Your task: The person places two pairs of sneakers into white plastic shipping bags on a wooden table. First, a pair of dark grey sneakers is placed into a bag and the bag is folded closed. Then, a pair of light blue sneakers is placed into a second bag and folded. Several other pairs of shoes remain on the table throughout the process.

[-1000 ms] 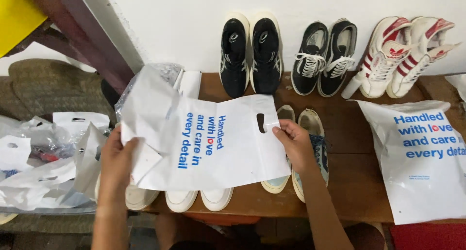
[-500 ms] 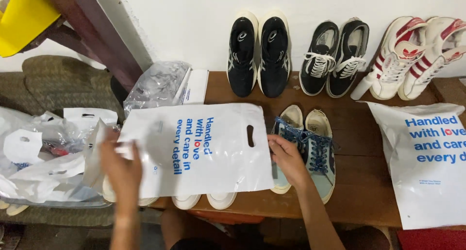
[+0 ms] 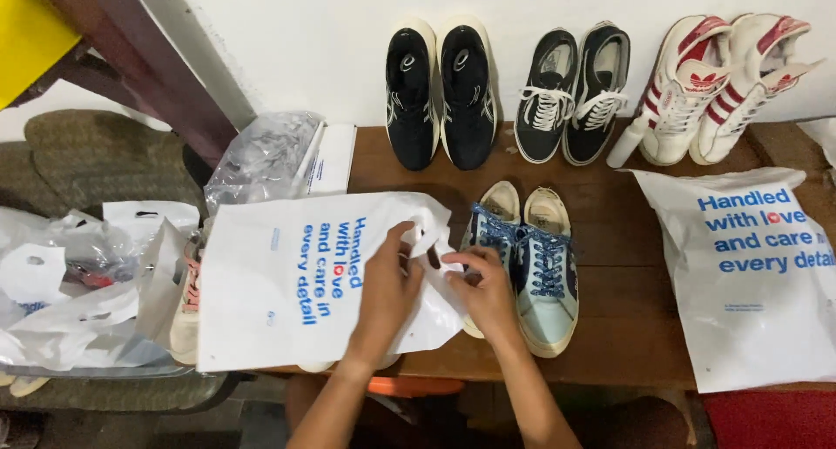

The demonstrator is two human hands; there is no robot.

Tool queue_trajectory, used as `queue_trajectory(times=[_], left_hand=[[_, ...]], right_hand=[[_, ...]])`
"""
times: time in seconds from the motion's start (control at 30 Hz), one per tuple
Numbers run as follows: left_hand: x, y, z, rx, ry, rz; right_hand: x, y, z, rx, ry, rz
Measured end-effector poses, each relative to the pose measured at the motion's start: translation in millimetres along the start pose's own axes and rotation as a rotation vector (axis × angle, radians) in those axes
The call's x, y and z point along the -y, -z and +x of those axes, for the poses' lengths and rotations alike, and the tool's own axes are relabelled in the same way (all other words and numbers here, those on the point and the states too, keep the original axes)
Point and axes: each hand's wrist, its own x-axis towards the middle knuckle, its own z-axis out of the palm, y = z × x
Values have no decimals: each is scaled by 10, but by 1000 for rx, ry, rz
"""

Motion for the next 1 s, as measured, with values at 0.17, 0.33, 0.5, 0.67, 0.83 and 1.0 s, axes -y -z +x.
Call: queue_trajectory(times=[0.17, 0.33, 0.5, 0.67, 0.83, 1.0], left_hand=[[-55, 188, 48, 18, 70, 96], [-56, 124, 79, -14, 57, 23], [93, -12, 125, -35, -84, -11], [-46, -31, 114, 22, -238, 10], [-465, 261, -149, -13, 16, -107], [-51, 224, -386, 80, 242, -8]], right_hand=[[190, 26, 13, 44, -85, -87], [480, 40, 3, 23, -38, -101], [462, 41, -435, -170, 542, -431], [310, 128, -430, -189, 470, -309], [190, 61, -158, 349, -258, 112], [539, -257, -164, 322, -147, 59]])
